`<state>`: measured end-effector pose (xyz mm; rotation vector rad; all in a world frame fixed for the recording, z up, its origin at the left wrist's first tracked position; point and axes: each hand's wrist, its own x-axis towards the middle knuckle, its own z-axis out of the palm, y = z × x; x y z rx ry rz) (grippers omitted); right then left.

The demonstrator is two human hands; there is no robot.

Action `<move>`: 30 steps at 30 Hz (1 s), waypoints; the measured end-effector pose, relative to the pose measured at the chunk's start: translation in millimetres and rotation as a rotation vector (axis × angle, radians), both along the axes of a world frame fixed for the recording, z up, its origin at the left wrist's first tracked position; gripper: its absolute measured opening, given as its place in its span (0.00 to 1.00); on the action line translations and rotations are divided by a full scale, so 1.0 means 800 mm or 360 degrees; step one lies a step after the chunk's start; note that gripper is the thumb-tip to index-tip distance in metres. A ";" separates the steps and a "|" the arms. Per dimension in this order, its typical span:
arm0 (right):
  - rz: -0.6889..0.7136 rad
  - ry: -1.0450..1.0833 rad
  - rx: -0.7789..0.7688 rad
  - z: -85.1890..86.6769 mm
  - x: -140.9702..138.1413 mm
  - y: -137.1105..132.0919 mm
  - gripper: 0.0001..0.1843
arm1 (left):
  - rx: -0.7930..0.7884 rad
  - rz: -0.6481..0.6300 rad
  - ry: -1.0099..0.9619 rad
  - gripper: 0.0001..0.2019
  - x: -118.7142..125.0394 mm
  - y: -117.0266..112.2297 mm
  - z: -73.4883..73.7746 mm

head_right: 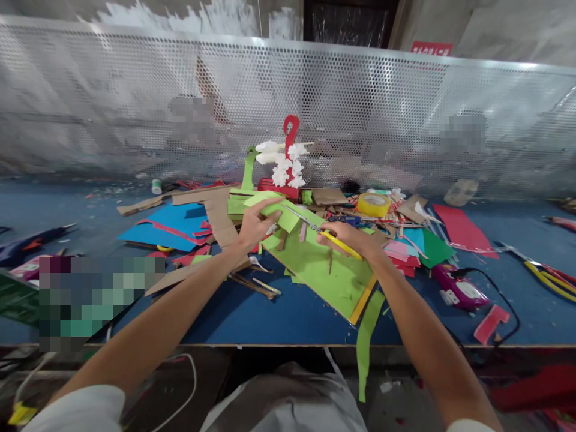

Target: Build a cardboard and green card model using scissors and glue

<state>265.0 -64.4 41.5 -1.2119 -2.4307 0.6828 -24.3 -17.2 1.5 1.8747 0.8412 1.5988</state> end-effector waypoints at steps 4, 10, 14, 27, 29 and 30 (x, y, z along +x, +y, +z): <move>-0.0027 -0.0012 -0.0004 -0.001 0.001 0.002 0.27 | -0.0008 -0.0021 0.0004 0.23 0.000 0.000 -0.002; -0.0078 -0.0010 0.0038 0.003 -0.004 -0.006 0.26 | -0.0045 -0.0038 -0.0006 0.24 -0.001 0.001 -0.002; -0.0071 -0.0027 0.0075 -0.001 -0.005 -0.005 0.25 | -0.0067 -0.0054 -0.0057 0.25 0.000 0.000 0.001; -0.0121 0.0021 -0.0031 0.007 -0.017 -0.020 0.27 | -0.0091 -0.0075 0.0016 0.27 0.002 -0.008 0.004; -0.0132 0.0018 -0.0016 0.007 -0.017 -0.021 0.26 | -0.0090 -0.0083 0.0018 0.27 0.002 -0.008 0.003; -0.0132 0.0018 -0.0004 0.008 -0.017 -0.022 0.26 | -0.0090 -0.0091 0.0018 0.27 0.002 -0.007 0.002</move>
